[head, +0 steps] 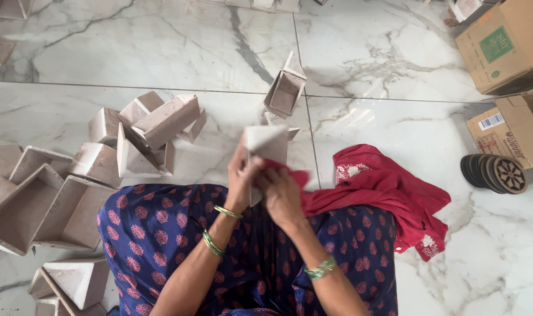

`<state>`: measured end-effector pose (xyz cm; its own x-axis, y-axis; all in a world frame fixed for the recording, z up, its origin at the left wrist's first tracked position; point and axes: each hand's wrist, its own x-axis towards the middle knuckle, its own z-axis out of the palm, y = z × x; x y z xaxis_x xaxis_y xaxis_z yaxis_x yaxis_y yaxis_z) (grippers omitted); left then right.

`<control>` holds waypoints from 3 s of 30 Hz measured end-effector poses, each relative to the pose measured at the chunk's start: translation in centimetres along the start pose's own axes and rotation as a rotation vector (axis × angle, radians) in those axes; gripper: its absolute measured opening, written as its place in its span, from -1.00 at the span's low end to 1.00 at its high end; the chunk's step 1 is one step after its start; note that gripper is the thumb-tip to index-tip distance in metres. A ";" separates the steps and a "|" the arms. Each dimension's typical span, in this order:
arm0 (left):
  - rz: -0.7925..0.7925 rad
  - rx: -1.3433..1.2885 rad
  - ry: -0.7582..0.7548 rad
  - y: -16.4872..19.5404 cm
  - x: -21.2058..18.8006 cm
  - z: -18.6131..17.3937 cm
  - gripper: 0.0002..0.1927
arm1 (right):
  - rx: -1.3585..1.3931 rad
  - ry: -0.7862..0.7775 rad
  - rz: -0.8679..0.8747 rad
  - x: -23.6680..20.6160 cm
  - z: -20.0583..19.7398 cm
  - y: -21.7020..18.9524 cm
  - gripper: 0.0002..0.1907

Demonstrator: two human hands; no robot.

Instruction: The person sits on the floor and wipes dust off hollow rectangular boxes one at a time with a red cloth, turning each box to clean its sides and interior, then sets it aside and picks up the next box.

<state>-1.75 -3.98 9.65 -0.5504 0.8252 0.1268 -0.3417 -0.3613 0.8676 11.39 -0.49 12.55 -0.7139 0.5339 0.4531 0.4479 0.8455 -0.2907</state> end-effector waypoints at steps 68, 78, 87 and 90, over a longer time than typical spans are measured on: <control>-0.006 -0.353 0.463 -3.8 1.9 -4.5 -0.62 | 0.395 0.066 0.004 -4.0 -0.8 -3.0 -0.66; 0.114 0.086 0.117 -1.5 0.7 -1.6 -0.13 | 0.002 -0.155 0.015 0.9 -2.5 -0.6 -0.67; 0.126 0.061 0.045 1.0 0.8 -1.5 0.03 | 0.150 -0.240 -0.043 0.6 -1.2 -1.4 -0.75; 0.169 -0.021 0.053 0.5 1.3 -1.6 0.01 | 0.227 -0.277 -0.022 -1.8 -3.9 -0.8 -0.70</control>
<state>-3.86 -3.78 9.46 -0.6404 0.7283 0.2438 -0.2565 -0.5020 0.8260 14.38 -2.10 15.28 -0.8547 0.4678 0.2250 0.3218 0.8176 -0.4775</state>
